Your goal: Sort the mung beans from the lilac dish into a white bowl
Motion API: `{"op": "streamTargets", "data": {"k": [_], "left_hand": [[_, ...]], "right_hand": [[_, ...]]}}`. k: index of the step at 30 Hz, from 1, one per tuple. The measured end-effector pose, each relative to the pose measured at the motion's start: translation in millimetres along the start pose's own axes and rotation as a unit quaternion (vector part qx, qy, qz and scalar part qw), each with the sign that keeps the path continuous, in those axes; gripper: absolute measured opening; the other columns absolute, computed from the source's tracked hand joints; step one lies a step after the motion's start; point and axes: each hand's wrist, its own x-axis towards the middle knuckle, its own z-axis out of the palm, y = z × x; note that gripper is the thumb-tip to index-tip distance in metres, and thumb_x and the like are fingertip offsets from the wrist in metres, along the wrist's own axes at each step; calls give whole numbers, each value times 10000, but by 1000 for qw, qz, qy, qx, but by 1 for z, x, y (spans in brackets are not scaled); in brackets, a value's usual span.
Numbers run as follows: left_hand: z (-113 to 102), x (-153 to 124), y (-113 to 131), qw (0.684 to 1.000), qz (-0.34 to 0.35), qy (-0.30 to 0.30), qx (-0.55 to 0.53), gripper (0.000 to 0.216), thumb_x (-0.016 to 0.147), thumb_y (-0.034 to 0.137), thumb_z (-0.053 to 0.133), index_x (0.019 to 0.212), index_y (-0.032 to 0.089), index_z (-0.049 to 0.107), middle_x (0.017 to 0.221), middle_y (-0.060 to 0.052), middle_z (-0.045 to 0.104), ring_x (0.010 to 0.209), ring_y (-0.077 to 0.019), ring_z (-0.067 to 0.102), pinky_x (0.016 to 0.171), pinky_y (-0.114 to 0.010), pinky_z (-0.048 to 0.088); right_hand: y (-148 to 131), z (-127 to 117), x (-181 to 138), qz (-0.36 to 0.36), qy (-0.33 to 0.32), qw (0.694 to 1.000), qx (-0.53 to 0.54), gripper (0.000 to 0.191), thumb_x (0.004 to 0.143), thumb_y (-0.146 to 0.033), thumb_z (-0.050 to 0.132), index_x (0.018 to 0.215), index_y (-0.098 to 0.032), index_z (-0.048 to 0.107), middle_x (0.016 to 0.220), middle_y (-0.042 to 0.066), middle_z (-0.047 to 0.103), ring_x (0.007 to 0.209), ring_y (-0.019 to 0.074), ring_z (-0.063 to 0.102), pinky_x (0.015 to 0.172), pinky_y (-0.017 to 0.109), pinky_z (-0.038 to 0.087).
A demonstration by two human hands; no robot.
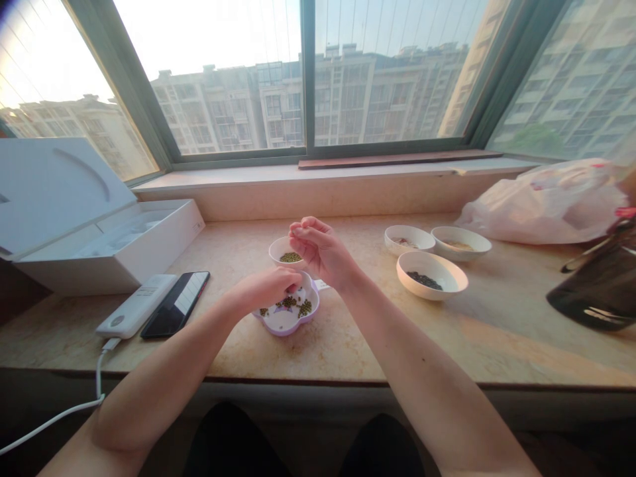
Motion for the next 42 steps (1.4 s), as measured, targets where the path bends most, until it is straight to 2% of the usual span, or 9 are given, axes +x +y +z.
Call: {"op": "streamTargets", "data": {"k": [5, 9, 11, 15, 19, 22, 28, 35, 42], "left_hand": [[-10, 2, -5, 999, 44, -7, -19, 205, 643, -7, 470, 624, 192, 423, 673, 16, 521, 587, -117, 425, 552, -275, 280], [-27, 2, -2, 992, 62, -21, -108, 178, 623, 30, 513, 662, 190, 444, 658, 48, 488, 595, -92, 416, 562, -251, 310], [-34, 1, 1, 972, 72, -21, -225, 146, 644, 74, 549, 706, 184, 476, 705, 43, 514, 640, -91, 458, 588, -239, 351], [-37, -2, 5, 881, 86, -26, -464, 175, 663, 137, 622, 729, 180, 466, 723, 31, 544, 665, -89, 509, 613, -238, 407], [-34, 0, 4, 821, 80, 18, -565, 255, 627, 175, 737, 705, 166, 495, 760, 2, 602, 695, -99, 573, 664, -256, 477], [-34, 0, 4, 796, 68, 47, -599, 315, 604, 222, 813, 669, 158, 511, 761, -13, 625, 697, -105, 592, 671, -262, 504], [-40, -4, 6, 767, 48, 75, -635, 358, 571, 229, 874, 630, 150, 530, 742, -5, 646, 684, -103, 614, 688, -269, 513], [-39, -5, 7, 766, 45, 74, -636, 441, 533, 247, 905, 646, 163, 488, 764, -1, 642, 723, -125, 634, 723, -307, 527], [-40, -7, 7, 754, 71, 92, -647, 489, 529, 298, 925, 669, 171, 474, 778, 14, 646, 650, -87, 621, 677, -260, 537]], "right_hand": [[9, -8, 10, -37, 63, 996, -58, 270, 630, -199, 864, 732, -227, 615, 830, -45, 695, 804, 80, 645, 812, 199, 569], [20, -19, 18, -79, 94, 974, -191, 198, 642, -241, 811, 730, -212, 636, 826, -3, 691, 818, 136, 638, 810, 299, 561], [25, -25, 22, -104, 100, 946, -290, 117, 665, -237, 741, 730, -199, 651, 800, 12, 689, 787, 158, 635, 771, 323, 546], [31, -33, 23, -146, 82, 851, -497, 97, 690, -164, 588, 735, -179, 672, 756, 22, 697, 765, 183, 641, 742, 323, 503], [31, -34, 22, -140, 48, 778, -611, 118, 688, -145, 574, 744, -171, 674, 769, 38, 718, 752, 197, 636, 713, 308, 480], [29, -32, 20, -133, 18, 747, -651, 131, 673, -128, 583, 757, -170, 675, 820, 56, 738, 766, 208, 641, 736, 315, 480], [26, -26, 15, -138, -4, 738, -660, 123, 683, -125, 610, 777, -166, 676, 864, 75, 736, 787, 213, 641, 764, 320, 480], [25, -23, 12, -143, 1, 742, -655, 154, 707, -124, 618, 834, -165, 695, 872, 72, 739, 778, 212, 644, 784, 329, 485], [23, -21, 11, -153, 12, 740, -654, 157, 746, -96, 623, 859, -155, 715, 886, 74, 747, 798, 205, 658, 786, 316, 479]]}}
